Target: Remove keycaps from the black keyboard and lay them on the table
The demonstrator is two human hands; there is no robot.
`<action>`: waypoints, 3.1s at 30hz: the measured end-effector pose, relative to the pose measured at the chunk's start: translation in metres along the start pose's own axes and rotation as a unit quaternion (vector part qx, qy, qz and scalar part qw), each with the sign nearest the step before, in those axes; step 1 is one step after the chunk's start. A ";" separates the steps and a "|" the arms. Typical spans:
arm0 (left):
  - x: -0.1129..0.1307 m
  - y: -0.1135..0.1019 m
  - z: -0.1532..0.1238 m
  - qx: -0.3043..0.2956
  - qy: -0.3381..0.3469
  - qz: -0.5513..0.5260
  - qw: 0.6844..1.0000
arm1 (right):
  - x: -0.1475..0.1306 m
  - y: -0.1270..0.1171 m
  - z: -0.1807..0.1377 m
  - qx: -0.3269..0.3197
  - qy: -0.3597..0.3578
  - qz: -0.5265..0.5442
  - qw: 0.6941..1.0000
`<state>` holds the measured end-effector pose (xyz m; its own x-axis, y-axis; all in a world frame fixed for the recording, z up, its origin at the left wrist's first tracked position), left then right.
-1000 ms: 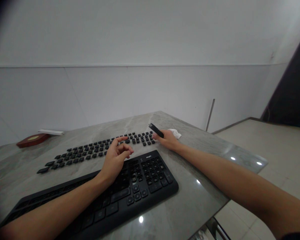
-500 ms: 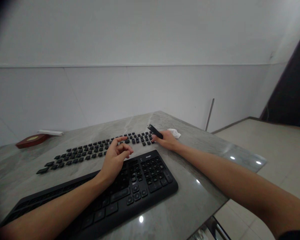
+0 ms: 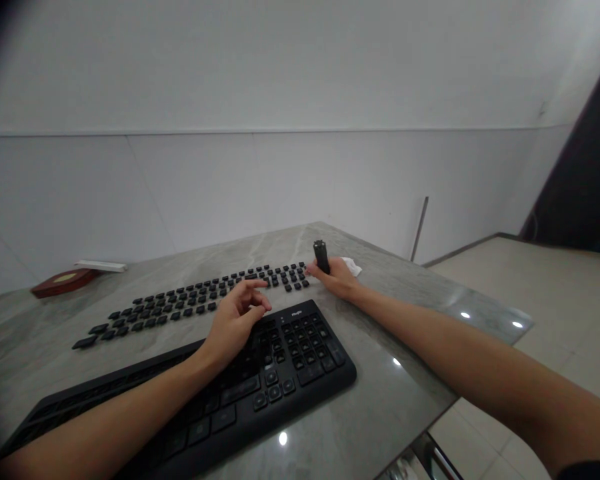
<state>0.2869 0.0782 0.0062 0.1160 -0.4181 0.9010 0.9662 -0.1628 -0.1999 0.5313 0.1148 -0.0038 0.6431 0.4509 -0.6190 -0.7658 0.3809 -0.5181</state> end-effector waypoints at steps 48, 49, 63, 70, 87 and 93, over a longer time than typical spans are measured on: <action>0.025 0.020 -0.040 -0.417 0.286 0.294 0.811 | -0.061 -0.008 -0.034 -0.362 -0.042 0.136 0.921; 0.025 0.021 -0.040 -0.419 0.285 0.298 0.809 | -0.061 -0.008 -0.034 -0.359 -0.043 0.135 0.922; 0.042 0.025 -0.049 -0.431 0.341 0.242 0.799 | -0.074 -0.006 -0.040 -0.370 -0.083 0.112 0.919; 0.041 0.029 -0.051 -0.445 0.318 0.276 0.790 | -0.076 -0.006 -0.040 -0.394 -0.098 0.122 0.906; 0.042 0.036 -0.055 -0.449 0.317 0.309 0.776 | -0.082 -0.008 -0.041 -0.430 -0.082 0.162 0.885; 0.042 0.036 -0.055 -0.453 0.315 0.315 0.773 | -0.080 -0.012 -0.042 -0.475 -0.079 0.154 0.863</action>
<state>0.3143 0.0055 0.0160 0.0864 -0.9746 0.2067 0.1737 -0.1896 -0.9664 0.4890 0.0406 0.0268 0.3431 0.5449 -0.7651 -0.5087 -0.5769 -0.6390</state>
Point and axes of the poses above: each hand's wrist, its own z-axis towards the middle knuckle, its own y-axis out of the palm, x = y × z, the point moved 4 cm from there along z, towards the middle knuckle, and after that the axes turned 7 degrees about x, right-handed, at the moved point
